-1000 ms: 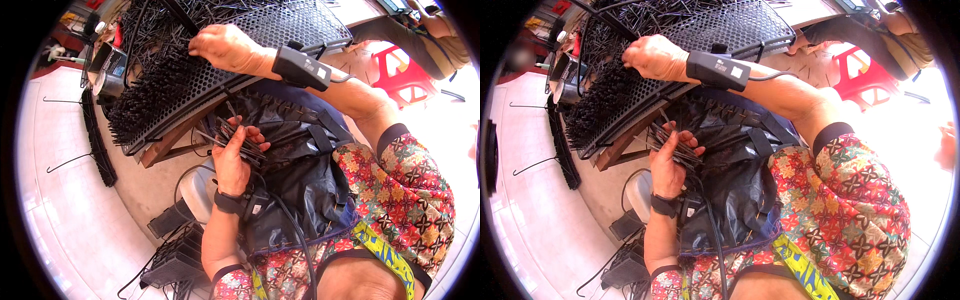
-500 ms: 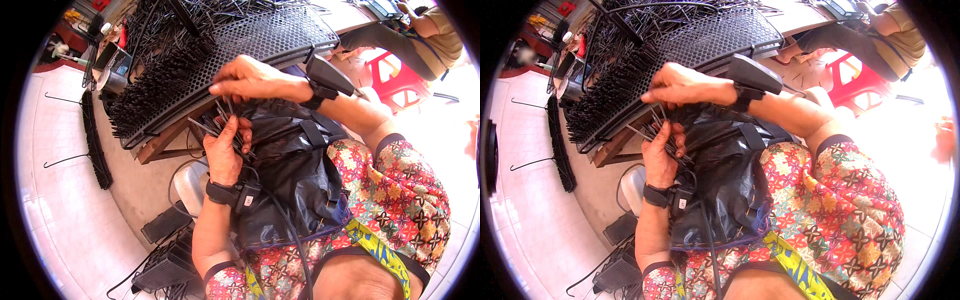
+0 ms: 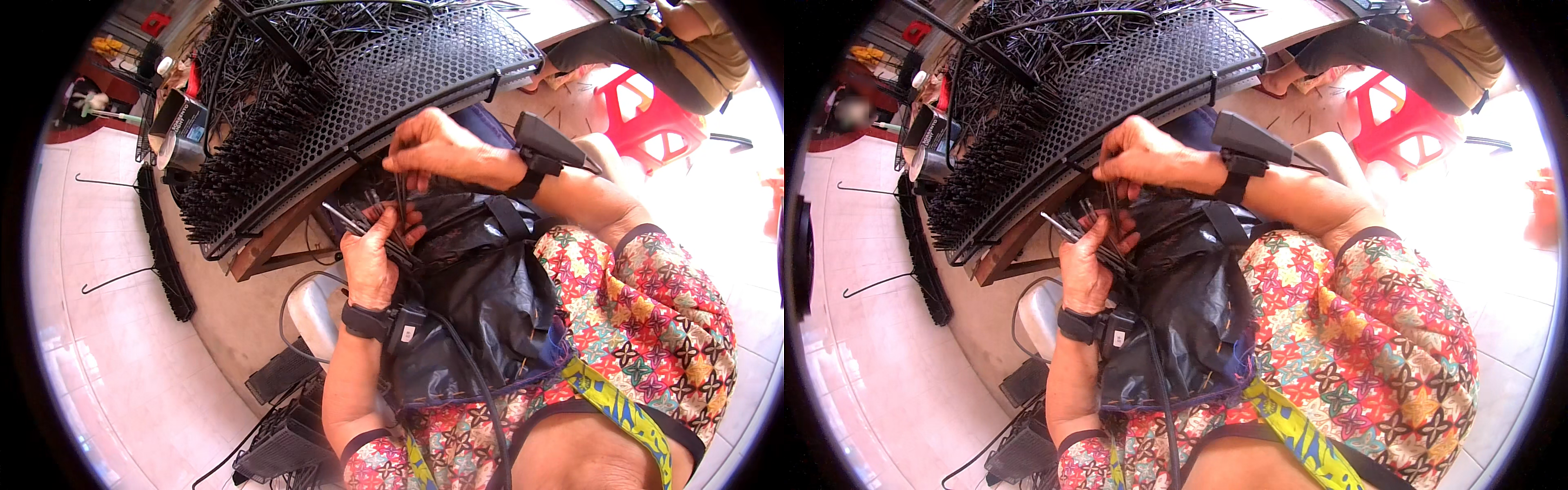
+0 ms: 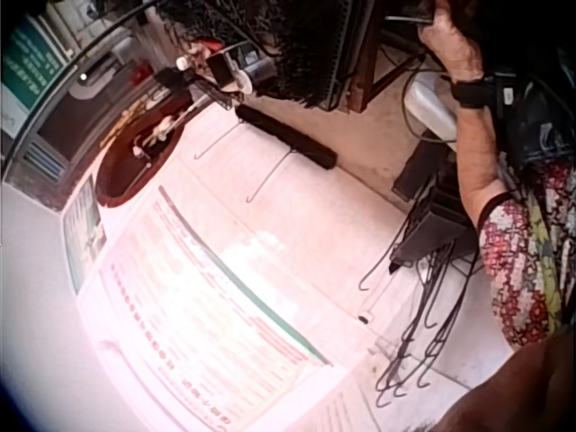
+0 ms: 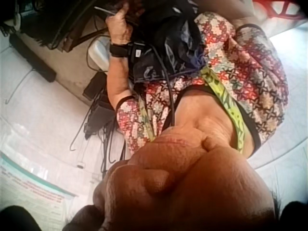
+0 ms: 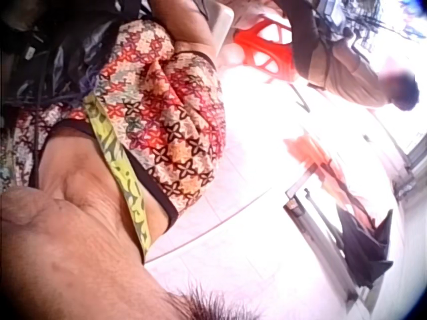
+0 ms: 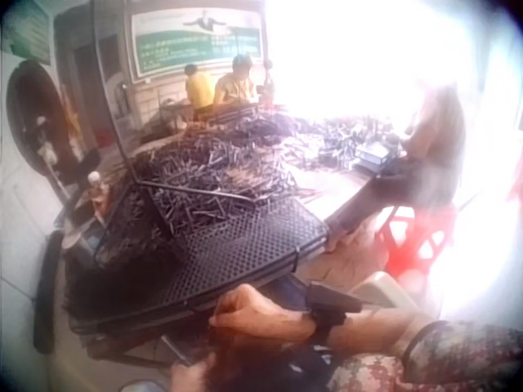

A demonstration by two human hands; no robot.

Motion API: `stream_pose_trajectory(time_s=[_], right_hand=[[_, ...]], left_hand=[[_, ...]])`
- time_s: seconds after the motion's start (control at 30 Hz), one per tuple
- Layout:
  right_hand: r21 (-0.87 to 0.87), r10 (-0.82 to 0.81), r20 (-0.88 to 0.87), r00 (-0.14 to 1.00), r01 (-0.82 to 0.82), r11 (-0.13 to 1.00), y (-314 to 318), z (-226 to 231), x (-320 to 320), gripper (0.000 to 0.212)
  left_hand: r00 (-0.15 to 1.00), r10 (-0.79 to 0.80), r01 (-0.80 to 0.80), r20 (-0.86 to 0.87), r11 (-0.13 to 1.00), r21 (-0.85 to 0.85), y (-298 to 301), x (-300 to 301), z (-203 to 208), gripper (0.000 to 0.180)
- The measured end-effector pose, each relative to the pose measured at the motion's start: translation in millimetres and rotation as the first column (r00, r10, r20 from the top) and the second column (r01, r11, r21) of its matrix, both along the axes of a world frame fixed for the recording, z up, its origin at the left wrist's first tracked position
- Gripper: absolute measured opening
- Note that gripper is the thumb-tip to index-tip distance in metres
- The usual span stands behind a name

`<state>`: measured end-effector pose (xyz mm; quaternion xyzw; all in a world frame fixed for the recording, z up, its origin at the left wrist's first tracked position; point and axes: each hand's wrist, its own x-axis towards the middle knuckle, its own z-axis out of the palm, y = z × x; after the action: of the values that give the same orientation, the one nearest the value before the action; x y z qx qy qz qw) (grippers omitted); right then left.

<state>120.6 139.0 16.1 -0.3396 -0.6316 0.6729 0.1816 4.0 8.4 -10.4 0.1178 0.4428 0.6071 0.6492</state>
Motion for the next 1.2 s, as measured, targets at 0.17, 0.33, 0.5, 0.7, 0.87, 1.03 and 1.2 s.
stream_pose_trajectory(time_s=[0.17,0.33,0.5,0.7,0.87,1.03,1.2], right_hand=[[0.095,-0.302,-0.275,0.913,0.338,0.936,29,31,-8,0.016],[0.292,-0.305,-0.406,0.862,0.438,0.85,58,32,-31,0.019],[0.397,-0.283,-0.396,0.873,0.441,0.805,65,20,-48,0.018],[0.698,-0.227,-0.296,0.928,0.372,0.612,65,16,-53,0.016],[0.959,-0.1,-0.142,0.985,0.162,0.232,76,26,-66,0.018],[0.988,-0.004,-0.074,0.997,0.074,0.134,92,31,-98,0.013],[0.985,-0.049,0.005,0.999,0.003,0.172,94,32,-105,0.012]], left_hand=[[0.995,-0.041,0.042,0.094,0.999,-0.007,-6,3,-13,0.018],[0.959,-0.273,0.275,0.075,0.962,-0.009,-17,9,-17,0.02],[0.96,-0.268,0.268,0.087,0.963,0.013,-21,6,-17,0.023],[0.985,-0.133,0.132,0.11,0.991,0.017,-19,3,-8,0.025],[0.998,-0.031,0.03,0.048,0.999,0.013,-15,-2,-8,0.026],[0.996,0.038,-0.038,0.078,0.999,0.002,-15,-3,-4,0.021],[0.995,0.058,-0.059,0.086,0.998,0.018,-15,-8,-5,0.021]])
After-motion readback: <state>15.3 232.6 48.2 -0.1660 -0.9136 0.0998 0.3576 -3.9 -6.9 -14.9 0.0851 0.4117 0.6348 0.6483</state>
